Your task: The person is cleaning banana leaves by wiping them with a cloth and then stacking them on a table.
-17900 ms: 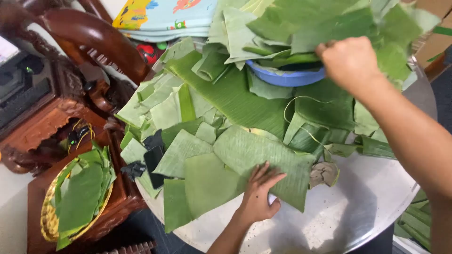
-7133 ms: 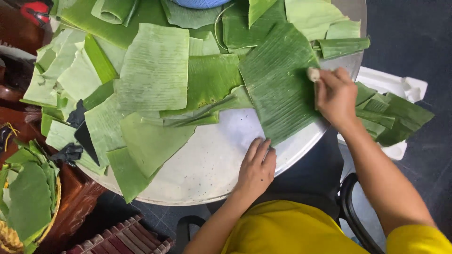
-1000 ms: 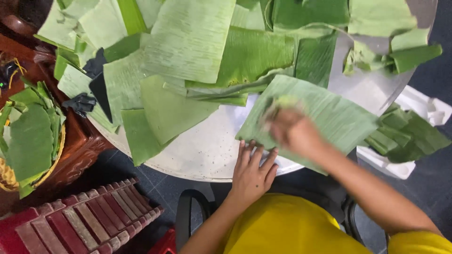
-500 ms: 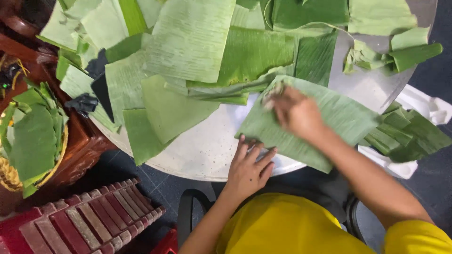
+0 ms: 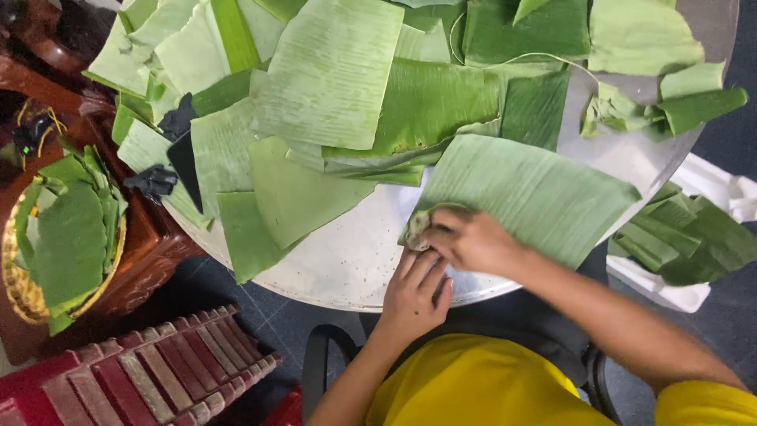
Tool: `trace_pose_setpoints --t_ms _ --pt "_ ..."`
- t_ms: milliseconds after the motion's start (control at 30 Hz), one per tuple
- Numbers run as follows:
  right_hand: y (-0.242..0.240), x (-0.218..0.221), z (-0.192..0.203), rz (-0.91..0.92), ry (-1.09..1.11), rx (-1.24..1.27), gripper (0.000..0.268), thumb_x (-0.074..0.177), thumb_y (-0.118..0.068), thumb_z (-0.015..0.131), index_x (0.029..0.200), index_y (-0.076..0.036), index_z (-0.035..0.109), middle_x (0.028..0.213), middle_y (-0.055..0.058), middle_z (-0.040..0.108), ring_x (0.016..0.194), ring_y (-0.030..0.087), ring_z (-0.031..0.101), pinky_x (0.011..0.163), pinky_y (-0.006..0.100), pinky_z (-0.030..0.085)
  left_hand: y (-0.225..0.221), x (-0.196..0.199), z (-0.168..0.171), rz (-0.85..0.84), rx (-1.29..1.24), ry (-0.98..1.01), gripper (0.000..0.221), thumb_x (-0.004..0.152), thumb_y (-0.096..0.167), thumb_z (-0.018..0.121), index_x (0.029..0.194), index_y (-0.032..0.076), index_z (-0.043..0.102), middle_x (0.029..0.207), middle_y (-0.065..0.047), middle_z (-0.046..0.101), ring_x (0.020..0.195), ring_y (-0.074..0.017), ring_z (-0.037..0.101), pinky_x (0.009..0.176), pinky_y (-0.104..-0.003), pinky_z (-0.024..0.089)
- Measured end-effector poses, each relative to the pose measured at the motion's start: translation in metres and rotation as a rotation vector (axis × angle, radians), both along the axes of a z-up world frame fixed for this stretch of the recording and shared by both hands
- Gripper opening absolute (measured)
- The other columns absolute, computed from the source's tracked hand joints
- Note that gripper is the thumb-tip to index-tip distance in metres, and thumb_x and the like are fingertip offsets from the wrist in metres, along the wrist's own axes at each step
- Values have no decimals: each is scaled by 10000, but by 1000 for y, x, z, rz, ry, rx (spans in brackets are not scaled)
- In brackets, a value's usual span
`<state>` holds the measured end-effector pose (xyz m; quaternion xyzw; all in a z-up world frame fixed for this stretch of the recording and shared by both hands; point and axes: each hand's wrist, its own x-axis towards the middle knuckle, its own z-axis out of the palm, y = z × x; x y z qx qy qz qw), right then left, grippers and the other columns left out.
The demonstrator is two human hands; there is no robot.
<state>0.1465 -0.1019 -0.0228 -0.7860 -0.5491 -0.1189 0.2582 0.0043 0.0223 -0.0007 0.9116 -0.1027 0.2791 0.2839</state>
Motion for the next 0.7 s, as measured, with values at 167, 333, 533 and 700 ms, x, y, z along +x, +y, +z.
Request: trace_pose_setpoints --t_ms 167,333,533,700 --pt "-22 83 -5 -286 -78 -25 169 888 -266 695 952 -127 766 935 64 649 661 306 707 618 424 587 -2 0 12 -11 20 -19 266 897 127 662 1108 -14 742 1089 -152 678 1013 -353 684 1107 -570 475" --pt "-17 58 5 -570 -124 119 139 904 -142 767 1037 -132 806 947 54 622 705 290 726 607 362 594 0 1 18 -5 -81 -35 255 889 74 663 1101 -40 745 1094 -169 663 1090 -403 659 1080 -581 495" --pt "-19 -47 24 -274 -30 -50 243 897 -238 630 1115 -234 739 1019 -18 609 688 206 724 594 330 605 -2 0 -11 95 -11 -74 204 897 33 537 1005 -14 703 1025 -145 683 988 -369 713 975 -461 587" --pt "-69 -52 38 -384 -92 -155 259 950 -278 522 1134 -303 702 987 -54 569 567 190 701 532 308 585 -4 5 -2 127 93 -117 183 930 45 535 1002 -24 689 1059 -178 697 977 -362 723 1022 -494 568"
